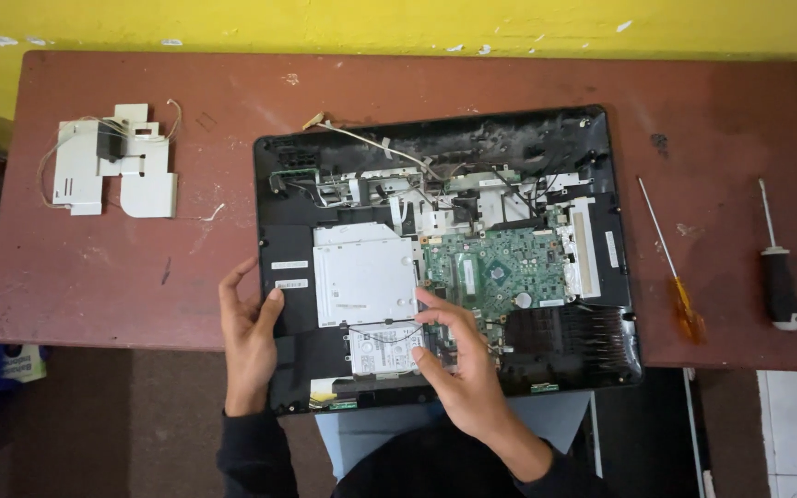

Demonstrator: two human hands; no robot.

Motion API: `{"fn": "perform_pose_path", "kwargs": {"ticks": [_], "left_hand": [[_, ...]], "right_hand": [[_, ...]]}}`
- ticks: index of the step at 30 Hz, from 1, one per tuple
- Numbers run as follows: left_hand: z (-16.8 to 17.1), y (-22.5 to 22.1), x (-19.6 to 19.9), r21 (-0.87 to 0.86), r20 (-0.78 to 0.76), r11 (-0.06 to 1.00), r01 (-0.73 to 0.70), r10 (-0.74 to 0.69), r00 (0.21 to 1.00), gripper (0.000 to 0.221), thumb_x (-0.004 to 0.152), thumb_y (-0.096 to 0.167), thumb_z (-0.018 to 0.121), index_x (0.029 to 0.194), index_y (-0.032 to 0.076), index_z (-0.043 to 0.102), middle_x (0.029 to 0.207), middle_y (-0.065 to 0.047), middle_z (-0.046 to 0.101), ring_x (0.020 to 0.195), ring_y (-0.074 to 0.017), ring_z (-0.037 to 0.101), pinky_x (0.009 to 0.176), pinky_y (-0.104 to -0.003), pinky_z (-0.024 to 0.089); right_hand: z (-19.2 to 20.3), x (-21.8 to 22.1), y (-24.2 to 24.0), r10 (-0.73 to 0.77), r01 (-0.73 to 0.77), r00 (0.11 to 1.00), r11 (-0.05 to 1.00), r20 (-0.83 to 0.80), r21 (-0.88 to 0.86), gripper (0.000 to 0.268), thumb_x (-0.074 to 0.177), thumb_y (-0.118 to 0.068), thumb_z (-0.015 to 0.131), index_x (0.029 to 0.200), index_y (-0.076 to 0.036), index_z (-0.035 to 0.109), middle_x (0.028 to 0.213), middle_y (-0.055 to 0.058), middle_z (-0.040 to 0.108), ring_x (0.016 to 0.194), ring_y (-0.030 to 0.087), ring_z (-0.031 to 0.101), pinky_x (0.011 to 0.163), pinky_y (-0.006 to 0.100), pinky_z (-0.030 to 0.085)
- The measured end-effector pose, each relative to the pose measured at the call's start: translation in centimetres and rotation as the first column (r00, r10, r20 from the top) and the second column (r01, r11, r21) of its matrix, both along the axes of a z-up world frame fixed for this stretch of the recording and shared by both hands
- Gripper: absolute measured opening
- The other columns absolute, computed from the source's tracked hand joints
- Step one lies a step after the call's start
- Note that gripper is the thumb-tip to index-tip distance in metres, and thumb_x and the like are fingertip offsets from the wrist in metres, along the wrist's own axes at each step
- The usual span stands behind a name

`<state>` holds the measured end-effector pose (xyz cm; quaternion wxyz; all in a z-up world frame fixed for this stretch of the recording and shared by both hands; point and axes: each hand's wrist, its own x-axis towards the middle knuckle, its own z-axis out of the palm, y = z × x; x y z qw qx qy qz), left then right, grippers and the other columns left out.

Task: Installing a metal shield component into a laptop chassis and using a screwdriver to secure it.

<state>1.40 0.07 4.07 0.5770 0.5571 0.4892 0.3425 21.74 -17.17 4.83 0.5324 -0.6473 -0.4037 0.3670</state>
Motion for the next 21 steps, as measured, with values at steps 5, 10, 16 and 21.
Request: {"fn": "perform_pose_path", "kwargs": {"ticks": [5, 10, 16, 21], "left_hand": [[-0.4, 0.2, 0.0, -0.031, 0.017, 0.999, -0.017, 0.017, 1.0, 0.042, 0.106, 0.015, 0.054, 0.146, 0.014, 0.04, 0.1, -0.012, 0.071, 0.081, -0.0144, 0.062, 0.073, -0.029, 0.052], [-0.1, 0.2, -0.1, -0.033, 0.005, 0.999, -0.01, 0.01, 1.0, 0.045, 0.106, 0.019, 0.055, 0.148, 0.014, 0.041, 0.101, -0.011, 0.071, 0.078, -0.0131, 0.06, 0.072, -0.03, 0.049], [0.6, 0.0, 0.3, -0.004, -0.077, 1.0, -0.022, 0.021, 0.997, 0.044, 0.106, 0.018, 0.053, 0.149, 0.015, 0.041, 0.063, 0.005, 0.024, 0.056, -0.0077, 0.02, 0.056, -0.027, 0.021], [-0.8, 0.3, -0.2, -0.011, 0.044, 1.0, -0.01, 0.01, 0.999, 0.044, 0.106, 0.015, 0.056, 0.147, 0.016, 0.041, 0.088, -0.007, 0.068, 0.06, -0.0072, 0.044, 0.056, -0.024, 0.038]], "right_hand": [[0.5, -1.2, 0.6, 0.0, -0.007, 0.999, 0.987, 0.045, 0.159, 0.027, 0.1, -0.029, 0.058, 0.12, -0.01, 0.059, 0.134, 0.014, 0.066, 0.128, 0.03, 0.061, 0.114, 0.05, 0.043], [-0.4, -1.7, 0.6, -0.118, 0.088, 0.973, 0.984, 0.199, 0.153, 0.029, 0.102, -0.033, 0.058, 0.121, -0.011, 0.058, 0.133, 0.011, 0.06, 0.129, 0.03, 0.058, 0.116, 0.048, 0.042], [-0.6, 0.9, 1.6, -0.082, 0.055, 0.878, 0.996, 0.472, 0.071, 0.055, 0.095, -0.021, 0.064, 0.145, -0.006, 0.048, 0.151, 0.011, 0.051, 0.143, 0.028, 0.043, 0.124, 0.048, 0.031], [1.7, 7.4, 4.6, 0.36, -0.201, 0.753, 0.923, 0.55, -0.329, 0.096, 0.08, -0.03, 0.083, 0.159, -0.014, 0.029, 0.165, 0.009, 0.034, 0.148, 0.028, 0.029, 0.117, 0.057, 0.022]]}}
